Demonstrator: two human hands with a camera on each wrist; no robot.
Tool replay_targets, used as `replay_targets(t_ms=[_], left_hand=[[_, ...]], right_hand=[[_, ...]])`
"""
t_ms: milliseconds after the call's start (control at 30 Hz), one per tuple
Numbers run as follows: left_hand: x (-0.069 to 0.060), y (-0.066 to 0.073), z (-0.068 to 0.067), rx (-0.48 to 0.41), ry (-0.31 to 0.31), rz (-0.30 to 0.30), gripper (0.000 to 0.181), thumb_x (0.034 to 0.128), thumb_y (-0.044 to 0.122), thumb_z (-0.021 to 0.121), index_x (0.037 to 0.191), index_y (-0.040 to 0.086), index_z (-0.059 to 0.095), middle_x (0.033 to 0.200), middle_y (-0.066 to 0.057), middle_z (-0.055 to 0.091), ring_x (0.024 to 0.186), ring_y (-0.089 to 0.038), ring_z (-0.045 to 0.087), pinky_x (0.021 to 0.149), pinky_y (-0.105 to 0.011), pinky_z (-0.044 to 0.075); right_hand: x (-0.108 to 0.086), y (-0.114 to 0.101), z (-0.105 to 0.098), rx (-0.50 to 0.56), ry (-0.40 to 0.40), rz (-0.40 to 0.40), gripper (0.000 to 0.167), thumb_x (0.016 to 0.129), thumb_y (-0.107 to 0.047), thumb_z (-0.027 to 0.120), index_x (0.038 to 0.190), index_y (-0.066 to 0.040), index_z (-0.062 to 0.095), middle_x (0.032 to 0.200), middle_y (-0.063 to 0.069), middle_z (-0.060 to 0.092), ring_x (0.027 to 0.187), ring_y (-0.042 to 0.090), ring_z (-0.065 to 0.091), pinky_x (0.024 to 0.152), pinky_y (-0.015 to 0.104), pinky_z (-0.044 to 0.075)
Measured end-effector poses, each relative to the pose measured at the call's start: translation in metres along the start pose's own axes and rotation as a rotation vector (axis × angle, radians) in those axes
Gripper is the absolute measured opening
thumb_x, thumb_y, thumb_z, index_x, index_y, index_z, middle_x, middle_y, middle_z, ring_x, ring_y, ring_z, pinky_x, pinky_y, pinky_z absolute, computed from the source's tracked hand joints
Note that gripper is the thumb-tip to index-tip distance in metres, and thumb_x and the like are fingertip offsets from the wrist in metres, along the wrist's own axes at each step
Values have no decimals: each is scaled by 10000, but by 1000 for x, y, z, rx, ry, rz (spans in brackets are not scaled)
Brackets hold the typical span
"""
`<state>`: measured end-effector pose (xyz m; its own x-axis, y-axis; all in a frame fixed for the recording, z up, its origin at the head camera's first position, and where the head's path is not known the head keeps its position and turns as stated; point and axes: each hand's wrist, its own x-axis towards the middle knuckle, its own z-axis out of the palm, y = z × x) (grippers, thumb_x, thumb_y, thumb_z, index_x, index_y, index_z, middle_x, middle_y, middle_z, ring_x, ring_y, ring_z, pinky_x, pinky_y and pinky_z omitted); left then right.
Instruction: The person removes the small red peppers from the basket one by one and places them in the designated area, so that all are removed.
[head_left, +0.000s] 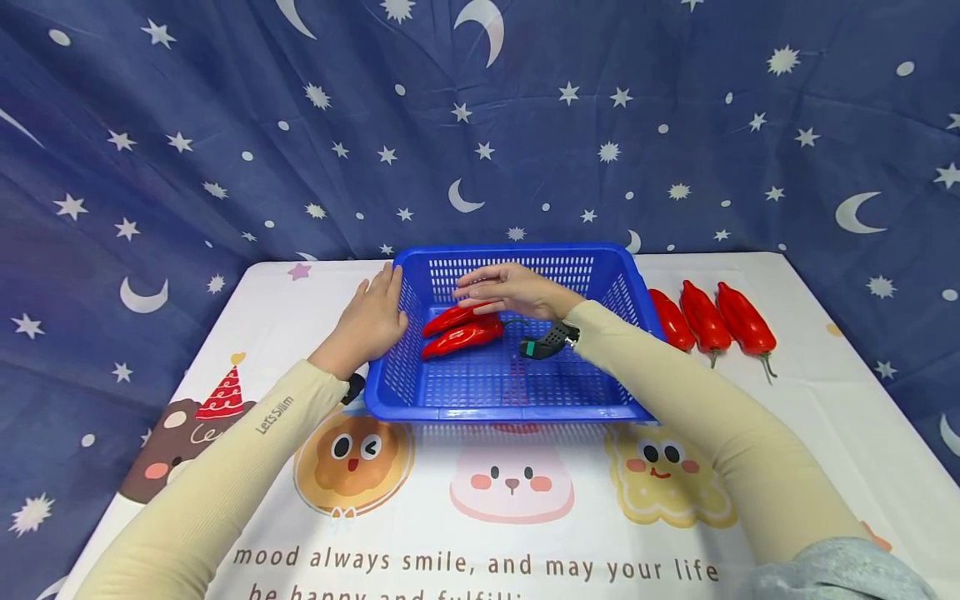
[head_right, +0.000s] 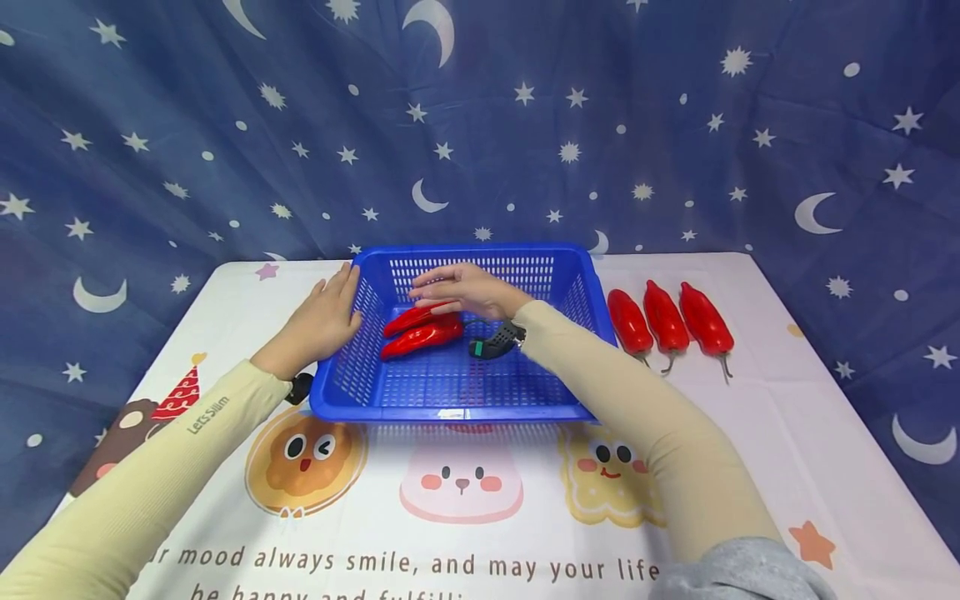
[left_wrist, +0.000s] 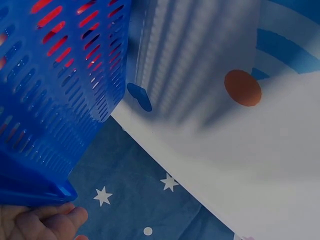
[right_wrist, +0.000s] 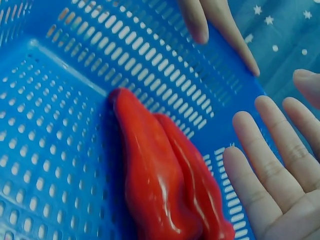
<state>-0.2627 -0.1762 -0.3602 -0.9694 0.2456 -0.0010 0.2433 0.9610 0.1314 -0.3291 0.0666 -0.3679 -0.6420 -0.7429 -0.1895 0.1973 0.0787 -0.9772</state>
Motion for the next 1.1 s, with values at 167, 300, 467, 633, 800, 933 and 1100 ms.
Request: replay_targets(t_ms=[167, 300, 467, 633, 800, 933, 1100], left_hand=[[0, 1, 2, -5, 0, -2, 672, 912, 174, 411, 1458, -110, 141, 1534, -288, 155, 1436, -396, 179, 1178, -523, 118], [-1, 1, 2, -7, -10, -3, 675, 910, 169, 416, 1456, -115, 138, 1532, -293, 151, 1434, -401, 177, 1178, -524, 115], [-1, 0, 1, -3, -1, 3, 676, 908, 165, 419, 1453, -120, 140, 1528, -300, 155, 1427, -409, 193, 1174, -532, 125], [-1, -1, 2, -4, -5, -4, 673, 909, 161, 411, 1454, -120, 135, 1530, -301, 143, 1426, -416, 187, 1174, -535, 119], [0, -2, 3, -7, -7, -2, 673, 908, 160, 405, 1456, -117, 128, 1531, -301, 135, 1428, -419, 178, 1175, -534, 112], [0, -2, 2, -6, -6, 2, 672, 909, 161, 402, 1455, -118, 128, 1529, -305, 136, 1428, -421, 172, 1173, -538, 114], [0, -1, 1, -9, -11, 7, 674, 906, 156, 408, 1453, -124, 128, 1527, -309, 134, 1427, -423, 174, 1172, -540, 113]], right_hand=[[-2, 3, -5, -1, 15, 16, 451, 957, -21, 444, 1380, 108, 352, 1399, 259, 443, 1242, 306, 535, 1079, 476, 367], [-3, 5, -5, 1, 18, 47, 445, 951, -38, 475, 1372, 80, 391, 1398, 248, 453, 1231, 294, 548, 1072, 471, 377], [-2, 5, -6, -1, 35, 48, 454, 947, -32, 488, 1374, 83, 387, 1387, 237, 473, 1240, 289, 540, 1071, 458, 381], [-2, 5, -9, 13, 82, 30, 445, 947, -24, 487, 1365, 97, 392, 1347, 184, 540, 1289, 311, 483, 1099, 452, 350], [-2, 8, -11, -5, 118, 44, 446, 944, -32, 499, 1363, 89, 401, 1360, 175, 528, 1310, 298, 461, 1119, 442, 331], [0, 11, -12, -27, 153, 72, 434, 928, -31, 532, 1343, 67, 448, 1357, 183, 528, 1293, 288, 483, 1109, 432, 349], [2, 15, -14, -33, 181, 89, 420, 916, -32, 554, 1322, 53, 485, 1351, 188, 535, 1269, 268, 513, 1097, 417, 368]])
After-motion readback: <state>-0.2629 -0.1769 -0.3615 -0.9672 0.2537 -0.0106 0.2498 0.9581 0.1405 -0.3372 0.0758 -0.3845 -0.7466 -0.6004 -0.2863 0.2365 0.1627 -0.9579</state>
